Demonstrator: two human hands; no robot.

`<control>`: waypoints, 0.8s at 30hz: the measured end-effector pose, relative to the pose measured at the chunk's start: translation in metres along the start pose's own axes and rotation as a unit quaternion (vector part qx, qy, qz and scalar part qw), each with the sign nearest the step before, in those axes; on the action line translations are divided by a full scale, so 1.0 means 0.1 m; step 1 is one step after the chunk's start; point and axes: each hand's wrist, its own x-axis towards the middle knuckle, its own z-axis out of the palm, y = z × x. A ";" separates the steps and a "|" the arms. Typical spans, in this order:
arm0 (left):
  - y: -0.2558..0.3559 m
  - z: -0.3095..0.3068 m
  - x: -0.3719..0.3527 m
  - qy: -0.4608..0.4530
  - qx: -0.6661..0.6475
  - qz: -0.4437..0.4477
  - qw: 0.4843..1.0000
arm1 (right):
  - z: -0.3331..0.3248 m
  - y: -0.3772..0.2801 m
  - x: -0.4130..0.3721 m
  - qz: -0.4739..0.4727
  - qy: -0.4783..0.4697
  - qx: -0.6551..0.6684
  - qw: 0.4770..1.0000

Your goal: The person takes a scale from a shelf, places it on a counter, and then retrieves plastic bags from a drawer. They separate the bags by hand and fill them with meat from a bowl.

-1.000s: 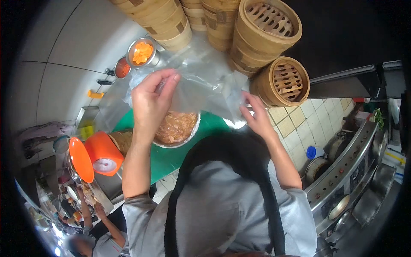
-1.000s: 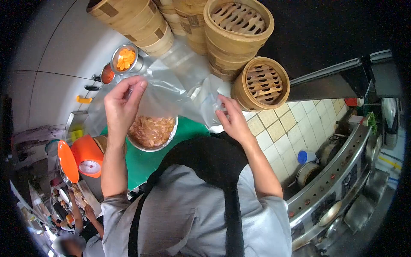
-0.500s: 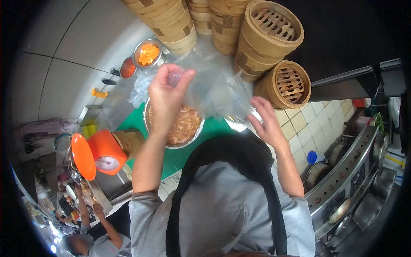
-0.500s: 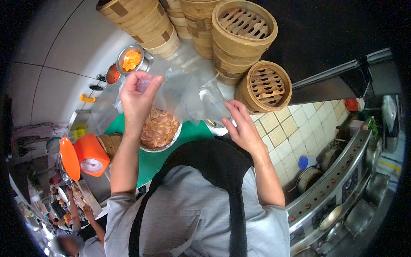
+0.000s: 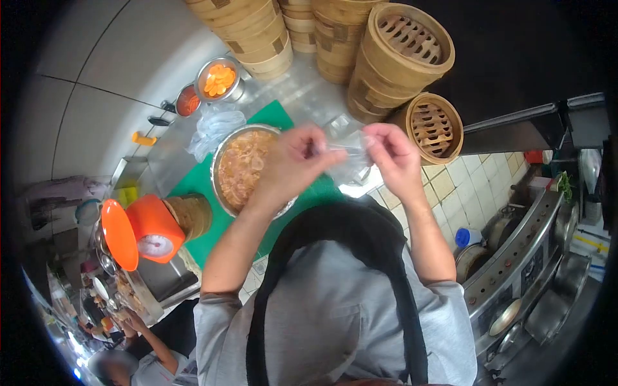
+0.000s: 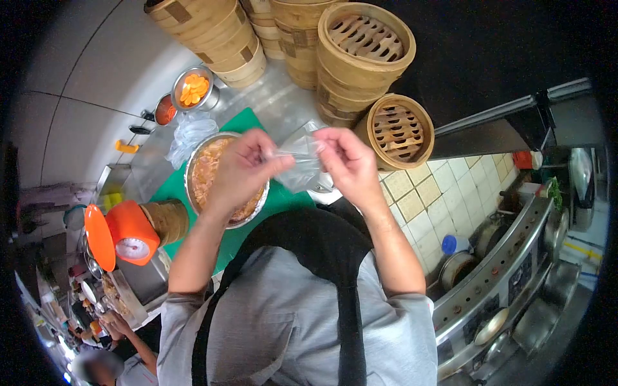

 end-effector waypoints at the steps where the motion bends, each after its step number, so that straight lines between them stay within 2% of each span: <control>1: 0.03 -0.03 0.02 0.047 -0.020 0.008 0.999 | -0.03 0.01 0.01 0.007 0.006 0.002 1.000; 2: 0.06 -0.05 0.05 0.093 -0.040 0.015 0.995 | -0.04 0.02 0.01 0.016 0.013 0.003 1.000; 3: 0.07 -0.08 0.11 0.091 -0.020 0.062 0.994 | -0.03 0.01 0.01 0.011 0.011 -0.024 1.000; 4: 0.13 -0.10 0.15 0.085 0.056 0.099 0.990 | -0.03 -0.06 0.04 -0.059 0.007 -0.107 0.993; 6: 0.36 -0.12 0.23 0.071 0.207 0.171 0.961 | -0.01 -0.30 0.15 -0.198 0.001 -0.264 0.944; 9: 0.68 -0.16 0.32 0.000 0.320 0.248 0.915 | 0.05 -0.61 0.27 -0.246 0.008 -0.299 0.922; 11: 0.71 -0.17 0.40 -0.020 0.330 0.270 0.905 | 0.10 -0.74 0.35 -0.290 0.011 -0.332 0.898; 15: 0.81 -0.18 0.40 -0.003 0.365 0.301 0.881 | 0.05 -0.77 0.42 -0.276 -0.030 -0.361 0.890; 18: 0.90 -0.21 0.18 0.101 0.524 0.298 0.792 | -0.06 -0.61 0.43 -0.258 -0.008 -0.357 0.898; 21: 0.83 -0.27 0.10 0.141 0.398 0.107 0.900 | -0.02 -0.52 0.33 -0.198 0.047 -0.279 0.938; 23: 0.62 -0.18 0.10 0.150 0.173 0.099 0.968 | 0.08 -0.44 0.31 -0.176 0.048 -0.255 0.950; 24: 0.52 -0.11 0.12 0.149 0.056 0.095 0.983 | 0.13 -0.40 0.31 -0.165 0.051 -0.244 0.954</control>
